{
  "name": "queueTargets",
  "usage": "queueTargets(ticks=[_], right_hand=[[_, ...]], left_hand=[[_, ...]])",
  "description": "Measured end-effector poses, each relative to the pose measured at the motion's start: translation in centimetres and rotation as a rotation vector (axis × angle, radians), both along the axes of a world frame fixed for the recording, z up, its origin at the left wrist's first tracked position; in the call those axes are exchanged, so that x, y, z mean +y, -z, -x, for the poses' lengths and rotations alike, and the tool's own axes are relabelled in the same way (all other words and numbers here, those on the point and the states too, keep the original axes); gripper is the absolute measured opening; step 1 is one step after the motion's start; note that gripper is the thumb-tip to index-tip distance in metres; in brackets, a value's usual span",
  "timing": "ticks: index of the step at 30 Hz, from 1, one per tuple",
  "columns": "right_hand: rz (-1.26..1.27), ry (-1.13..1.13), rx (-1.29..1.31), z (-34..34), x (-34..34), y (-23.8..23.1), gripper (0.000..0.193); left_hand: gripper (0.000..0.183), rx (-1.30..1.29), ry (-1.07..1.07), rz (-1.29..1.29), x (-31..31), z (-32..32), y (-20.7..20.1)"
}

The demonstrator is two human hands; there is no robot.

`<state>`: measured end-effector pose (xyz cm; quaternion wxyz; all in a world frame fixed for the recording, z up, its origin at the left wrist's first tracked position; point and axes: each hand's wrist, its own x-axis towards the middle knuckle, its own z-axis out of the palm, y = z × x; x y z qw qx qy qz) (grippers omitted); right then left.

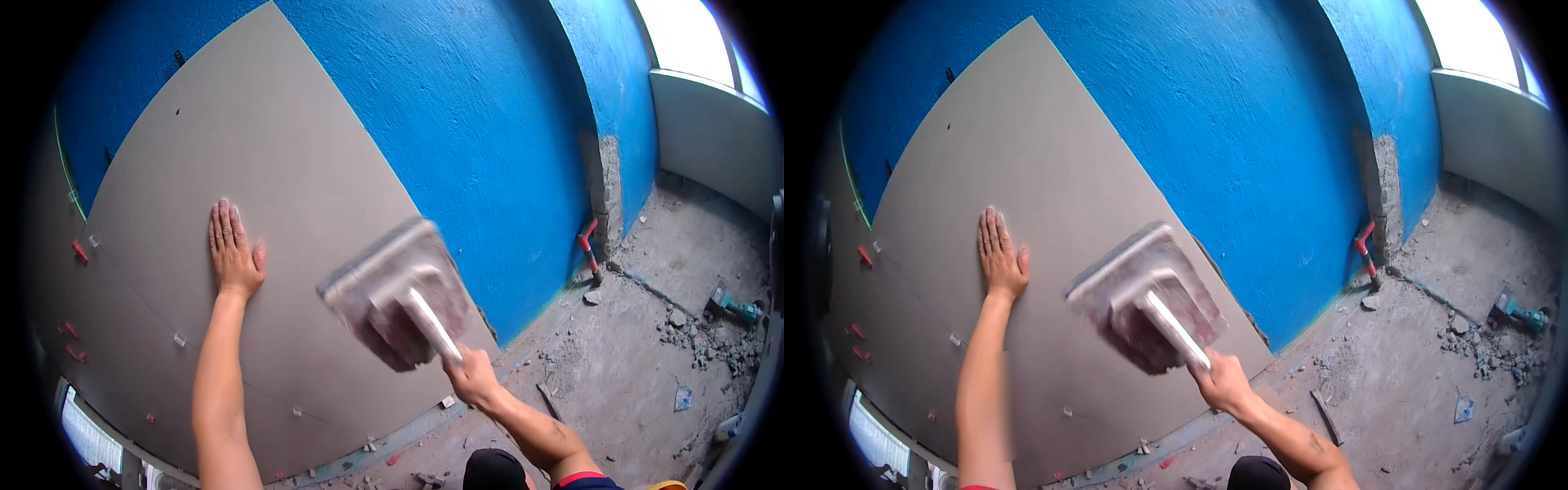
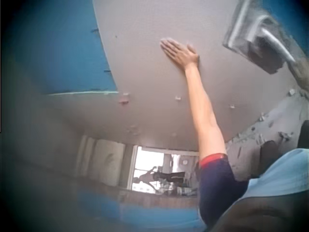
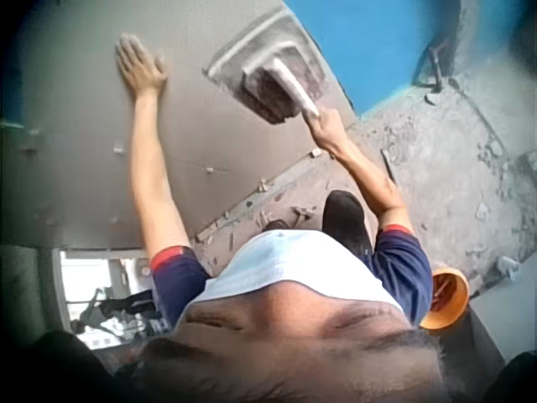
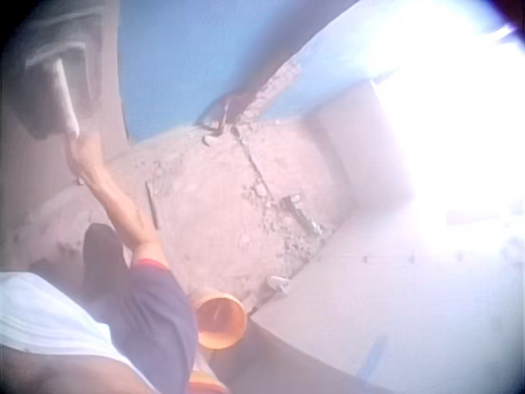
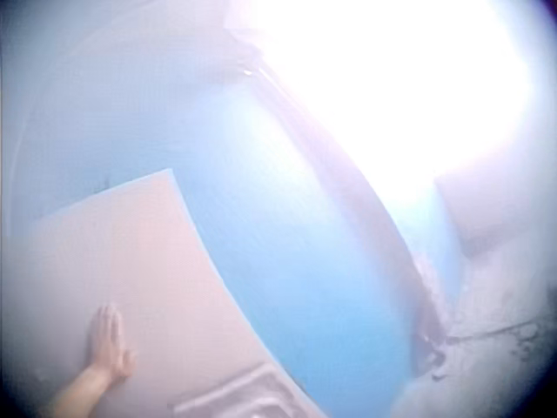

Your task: The person spreads adhesive on a wall using a notched trowel, then lifts and places a large ceramic tile onto the prepared surface. They use a rubber mallet to tap the tile into position and a large flat trowel to smooth the surface and ensure even adhesion.

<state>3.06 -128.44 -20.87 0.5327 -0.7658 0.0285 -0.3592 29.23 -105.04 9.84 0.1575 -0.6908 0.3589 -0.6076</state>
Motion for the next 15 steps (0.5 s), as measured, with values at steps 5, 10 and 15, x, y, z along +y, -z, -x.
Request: queueTargets(ticks=[5, 10, 15], right_hand=[[-0.03, 0.121, -0.083, -9.0, 1.5, -1.5, 0.034], [0.065, 0.186, 0.226, -14.8, 1.4, -1.0, 0.037], [-0.165, 0.165, 0.033, -12.4, 1.7, -0.6, 0.039]], left_hand=[[0.079, 0.055, -0.037, 0.001, 0.6, -1.1, 0.2], [0.082, 0.042, 0.027, -0.008, 0.7, -1.2, 0.1], [0.082, 0.061, -0.068, 0.38, 11.0, -0.9, 0.4]])
